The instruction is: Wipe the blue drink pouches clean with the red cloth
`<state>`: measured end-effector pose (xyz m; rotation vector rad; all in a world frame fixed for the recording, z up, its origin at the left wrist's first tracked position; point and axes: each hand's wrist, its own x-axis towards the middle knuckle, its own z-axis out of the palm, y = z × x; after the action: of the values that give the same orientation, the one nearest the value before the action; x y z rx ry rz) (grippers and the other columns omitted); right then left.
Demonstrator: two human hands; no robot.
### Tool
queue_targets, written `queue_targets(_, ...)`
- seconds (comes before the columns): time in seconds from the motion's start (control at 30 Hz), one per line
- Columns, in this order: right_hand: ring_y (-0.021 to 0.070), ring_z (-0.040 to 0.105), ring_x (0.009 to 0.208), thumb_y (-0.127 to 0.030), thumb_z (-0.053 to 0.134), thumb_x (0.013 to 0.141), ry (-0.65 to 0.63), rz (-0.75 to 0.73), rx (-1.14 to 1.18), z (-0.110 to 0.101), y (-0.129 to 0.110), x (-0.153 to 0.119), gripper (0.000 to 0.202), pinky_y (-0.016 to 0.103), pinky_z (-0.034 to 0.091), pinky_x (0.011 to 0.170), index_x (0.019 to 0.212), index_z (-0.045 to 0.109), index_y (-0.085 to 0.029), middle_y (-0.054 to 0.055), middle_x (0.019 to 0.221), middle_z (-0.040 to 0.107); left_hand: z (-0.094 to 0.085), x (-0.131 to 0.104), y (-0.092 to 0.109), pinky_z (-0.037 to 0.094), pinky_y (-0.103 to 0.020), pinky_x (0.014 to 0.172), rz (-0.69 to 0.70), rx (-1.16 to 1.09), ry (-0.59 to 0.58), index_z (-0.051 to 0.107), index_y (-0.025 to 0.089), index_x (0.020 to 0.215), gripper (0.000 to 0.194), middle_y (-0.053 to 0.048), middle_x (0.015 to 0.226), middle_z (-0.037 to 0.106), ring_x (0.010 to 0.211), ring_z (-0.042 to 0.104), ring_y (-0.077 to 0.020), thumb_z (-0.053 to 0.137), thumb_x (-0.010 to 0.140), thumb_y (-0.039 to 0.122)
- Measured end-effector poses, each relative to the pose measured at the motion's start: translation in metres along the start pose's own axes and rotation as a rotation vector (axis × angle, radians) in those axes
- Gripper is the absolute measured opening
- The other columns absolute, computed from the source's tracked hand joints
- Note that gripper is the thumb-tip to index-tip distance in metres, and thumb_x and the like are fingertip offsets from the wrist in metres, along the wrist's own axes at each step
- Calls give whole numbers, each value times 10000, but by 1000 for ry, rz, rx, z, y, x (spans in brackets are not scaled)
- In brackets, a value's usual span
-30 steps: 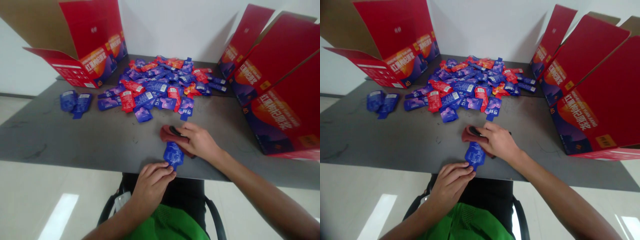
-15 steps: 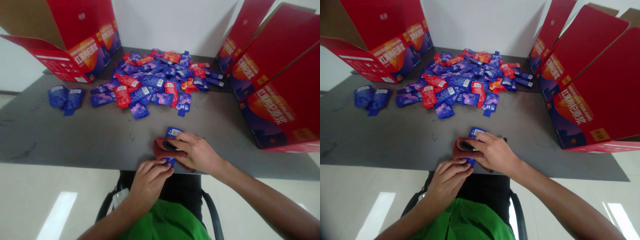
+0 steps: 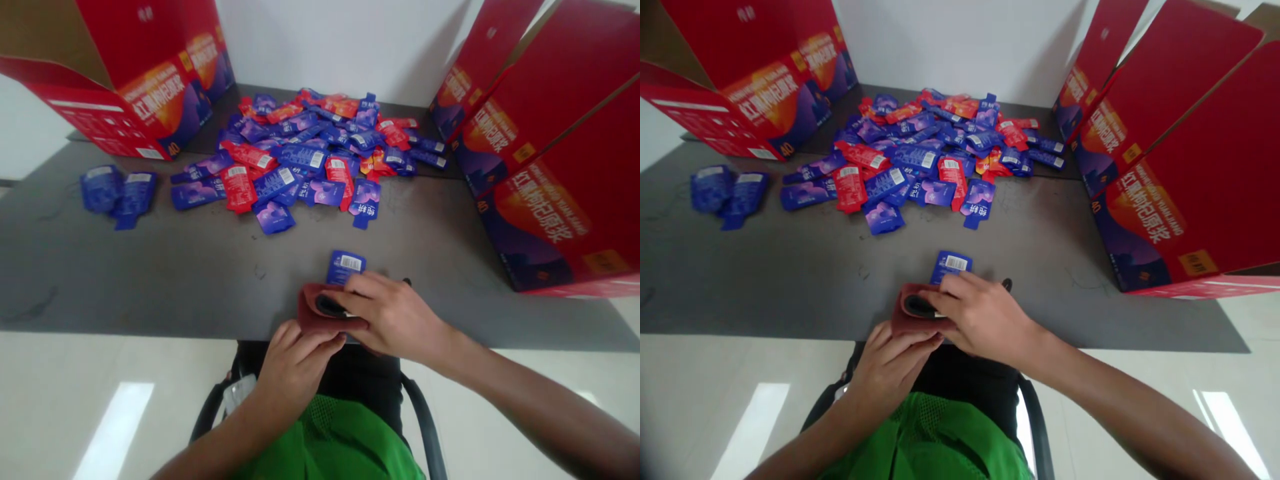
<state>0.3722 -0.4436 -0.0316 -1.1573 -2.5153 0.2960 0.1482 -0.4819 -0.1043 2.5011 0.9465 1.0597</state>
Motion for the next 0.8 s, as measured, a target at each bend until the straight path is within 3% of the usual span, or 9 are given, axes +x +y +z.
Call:
queue_targets(0.13,187,655,887,-395,587,1015,29,93,-6,11,28,10,350,295,517,753,1301,674,-213,62,1033,670,1,0,0,491,-361,918,12,-31,11,712,203,1186,227,2,1143,776,1098,663,-207,634,987,127)
queue_targets(0.3,212,646,861,-389,628,984,186,178,-209,-14,75,30,329,306,485,705,1223,716,-181,79,976,670,-8,10,3,504,-382,916,16,-11,-54,713,204,1153,169,-2,1116,773,1108,662,-215,629,1007,222)
queue_targets(0.43,194,619,791,-384,657,958,467,217,-176,-30,74,22,245,309,472,683,1082,736,-188,64,919,650,-16,30,11,525,-414,908,10,59,-222,719,197,1075,245,-37,1079,748,1073,653,-245,637,994,414)
queue_targets(0.53,185,610,764,-362,692,935,624,240,-153,-30,75,13,183,301,461,663,939,733,-184,52,849,642,-8,45,14,509,-425,1031,7,161,-267,661,187,1265,373,-80,1317,678,1251,594,-260,626,995,443)
queue_targets(0.67,160,595,724,-324,736,904,680,222,-160,-28,88,7,161,279,428,623,888,724,-164,35,798,629,8,55,12,450,-427,1166,-21,269,-294,478,101,1492,717,-133,1595,463,1478,416,-288,573,978,593)
queue_targets(0.8,153,592,714,-353,741,901,647,250,-138,-28,99,5,209,277,421,622,812,679,-174,14,775,604,8,62,12,453,-398,1175,-49,348,-318,465,57,1493,765,-180,1592,456,1449,470,-285,564,975,611)
